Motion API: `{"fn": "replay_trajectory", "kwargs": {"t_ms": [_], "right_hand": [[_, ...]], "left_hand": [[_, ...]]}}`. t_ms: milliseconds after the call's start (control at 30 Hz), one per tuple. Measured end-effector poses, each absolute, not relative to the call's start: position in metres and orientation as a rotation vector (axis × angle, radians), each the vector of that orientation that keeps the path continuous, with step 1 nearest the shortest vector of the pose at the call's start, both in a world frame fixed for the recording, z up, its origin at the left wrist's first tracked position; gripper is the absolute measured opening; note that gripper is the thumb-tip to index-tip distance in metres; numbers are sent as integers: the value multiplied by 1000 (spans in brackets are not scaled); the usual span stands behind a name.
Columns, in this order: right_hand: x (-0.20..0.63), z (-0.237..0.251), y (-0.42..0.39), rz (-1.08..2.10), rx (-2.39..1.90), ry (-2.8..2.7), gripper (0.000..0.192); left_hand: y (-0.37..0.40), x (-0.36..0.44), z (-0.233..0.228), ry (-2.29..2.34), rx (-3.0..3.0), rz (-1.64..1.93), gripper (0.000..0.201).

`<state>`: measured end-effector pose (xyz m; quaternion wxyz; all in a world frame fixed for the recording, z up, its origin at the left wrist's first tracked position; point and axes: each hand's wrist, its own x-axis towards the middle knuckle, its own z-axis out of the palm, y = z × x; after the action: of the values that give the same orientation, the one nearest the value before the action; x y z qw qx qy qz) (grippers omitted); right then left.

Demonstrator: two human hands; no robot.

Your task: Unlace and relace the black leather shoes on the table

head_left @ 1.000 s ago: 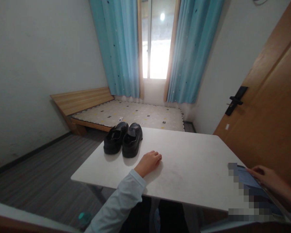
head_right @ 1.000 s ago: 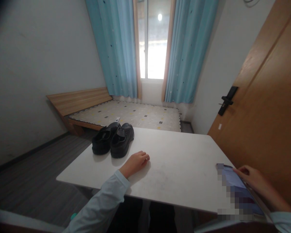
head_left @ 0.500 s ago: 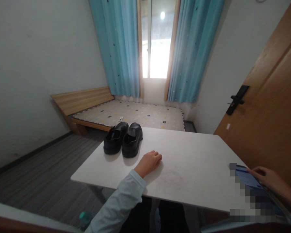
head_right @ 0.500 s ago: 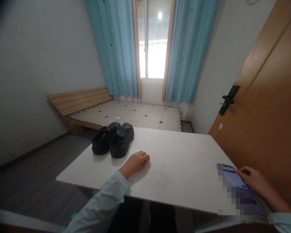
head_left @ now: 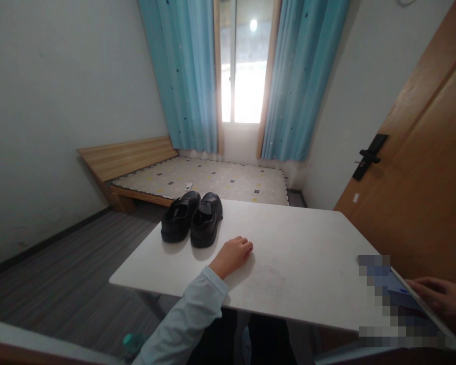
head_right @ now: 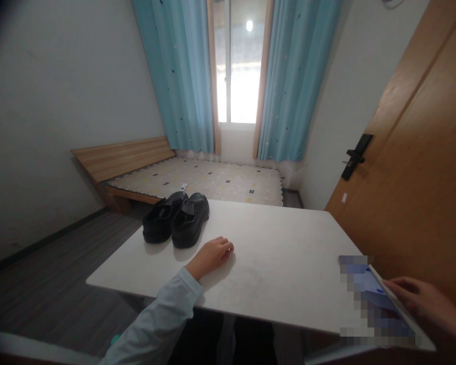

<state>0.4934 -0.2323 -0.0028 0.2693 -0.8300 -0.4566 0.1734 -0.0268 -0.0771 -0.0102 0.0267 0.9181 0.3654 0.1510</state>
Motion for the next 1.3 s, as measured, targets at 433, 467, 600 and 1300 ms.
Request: {"fn": "replay_trajectory", "kwargs": {"t_ms": [433,467,600,1300], "right_hand": [[498,-6,-234,807,-2212,-1169,37],[497,-5,-234,793,-2214,-1174,37],[487,-1,-234,714,-2241,-1192,38],[476,6,-238,763,-2213,-1031,34]], "left_hand": [[-76,-27,-13,1119,2847,494,15],[-76,-27,-13,1123,2845,494,15],[-77,-27,-13,1127,2838,498,15],[-78,-26,-10,1128,2840,467,15]]}}
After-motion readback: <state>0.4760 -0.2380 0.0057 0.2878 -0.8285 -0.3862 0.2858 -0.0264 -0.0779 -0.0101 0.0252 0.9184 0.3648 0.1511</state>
